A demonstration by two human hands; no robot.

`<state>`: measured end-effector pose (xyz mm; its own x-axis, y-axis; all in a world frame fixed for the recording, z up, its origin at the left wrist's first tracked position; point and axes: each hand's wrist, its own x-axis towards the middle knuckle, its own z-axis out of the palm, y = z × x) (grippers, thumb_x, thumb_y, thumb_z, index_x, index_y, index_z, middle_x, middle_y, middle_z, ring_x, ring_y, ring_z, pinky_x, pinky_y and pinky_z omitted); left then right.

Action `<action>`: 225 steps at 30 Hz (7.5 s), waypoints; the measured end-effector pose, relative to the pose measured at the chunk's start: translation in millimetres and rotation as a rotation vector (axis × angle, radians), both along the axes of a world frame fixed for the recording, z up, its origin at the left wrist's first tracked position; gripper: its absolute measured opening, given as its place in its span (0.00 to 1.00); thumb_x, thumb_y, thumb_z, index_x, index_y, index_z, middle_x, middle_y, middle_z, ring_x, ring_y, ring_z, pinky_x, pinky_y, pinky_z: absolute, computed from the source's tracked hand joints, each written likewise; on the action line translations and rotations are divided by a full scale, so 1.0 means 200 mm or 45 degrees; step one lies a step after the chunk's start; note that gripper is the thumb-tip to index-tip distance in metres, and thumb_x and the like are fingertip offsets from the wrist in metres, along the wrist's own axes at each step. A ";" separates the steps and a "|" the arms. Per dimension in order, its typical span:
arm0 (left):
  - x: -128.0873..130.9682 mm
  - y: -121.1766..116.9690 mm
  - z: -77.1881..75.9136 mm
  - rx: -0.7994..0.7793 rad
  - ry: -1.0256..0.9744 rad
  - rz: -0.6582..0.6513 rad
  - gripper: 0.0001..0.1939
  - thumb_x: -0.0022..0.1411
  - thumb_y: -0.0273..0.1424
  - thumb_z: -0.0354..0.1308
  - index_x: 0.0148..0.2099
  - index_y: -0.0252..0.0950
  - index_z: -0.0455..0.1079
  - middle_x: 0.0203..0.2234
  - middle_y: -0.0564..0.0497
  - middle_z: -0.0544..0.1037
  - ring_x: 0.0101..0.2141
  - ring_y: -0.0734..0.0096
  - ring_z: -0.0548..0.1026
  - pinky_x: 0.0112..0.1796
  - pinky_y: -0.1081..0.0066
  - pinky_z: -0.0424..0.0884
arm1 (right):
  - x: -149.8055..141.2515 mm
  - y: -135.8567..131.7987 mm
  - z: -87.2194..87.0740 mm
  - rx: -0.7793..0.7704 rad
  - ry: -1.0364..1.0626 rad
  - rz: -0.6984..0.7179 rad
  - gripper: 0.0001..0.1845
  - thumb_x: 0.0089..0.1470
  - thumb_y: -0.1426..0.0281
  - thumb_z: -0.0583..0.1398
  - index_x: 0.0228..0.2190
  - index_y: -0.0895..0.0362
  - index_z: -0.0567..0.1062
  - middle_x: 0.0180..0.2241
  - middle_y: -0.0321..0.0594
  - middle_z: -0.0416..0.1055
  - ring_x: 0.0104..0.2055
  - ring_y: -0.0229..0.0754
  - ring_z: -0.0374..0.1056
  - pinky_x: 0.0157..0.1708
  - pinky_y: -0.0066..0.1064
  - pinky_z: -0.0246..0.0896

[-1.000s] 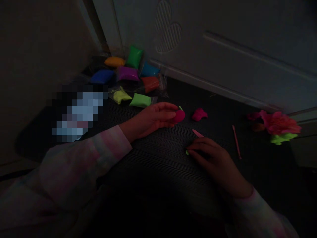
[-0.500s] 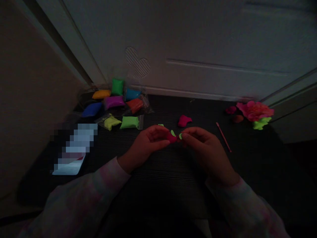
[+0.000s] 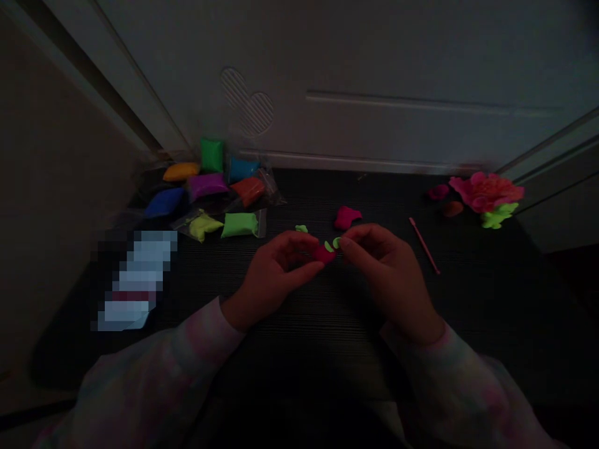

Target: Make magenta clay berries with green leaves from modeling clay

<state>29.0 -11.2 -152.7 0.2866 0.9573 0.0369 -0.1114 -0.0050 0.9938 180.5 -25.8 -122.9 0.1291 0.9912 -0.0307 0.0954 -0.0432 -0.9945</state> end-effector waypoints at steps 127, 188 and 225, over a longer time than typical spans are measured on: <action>0.00 -0.02 0.02 0.664 0.567 0.248 0.02 0.50 0.25 0.58 0.29 0.34 0.71 0.30 0.49 0.73 0.35 0.73 0.71 0.38 0.70 0.68 | -0.10 -0.07 -0.11 -0.224 0.547 0.036 0.04 0.43 0.69 0.62 0.26 0.54 0.72 0.23 0.29 0.70 0.22 0.29 0.62 0.24 0.24 0.56; 0.02 0.00 0.00 0.488 0.731 0.104 0.13 0.47 0.31 0.61 0.38 0.35 0.68 0.29 0.53 0.72 0.25 0.78 0.66 0.26 0.75 0.64 | 0.02 -0.02 -0.10 -0.256 0.250 0.036 0.08 0.43 0.64 0.62 0.25 0.56 0.73 0.22 0.31 0.67 0.24 0.32 0.60 0.27 0.27 0.53; 0.01 0.04 0.00 -0.578 -0.366 -0.172 0.10 0.45 0.29 0.63 0.32 0.34 0.69 0.27 0.55 0.72 0.27 0.80 0.68 0.30 0.76 0.61 | 0.03 -0.01 -0.08 -0.188 0.349 -0.039 0.09 0.46 0.64 0.59 0.32 0.52 0.71 0.29 0.32 0.70 0.30 0.35 0.67 0.26 0.26 0.60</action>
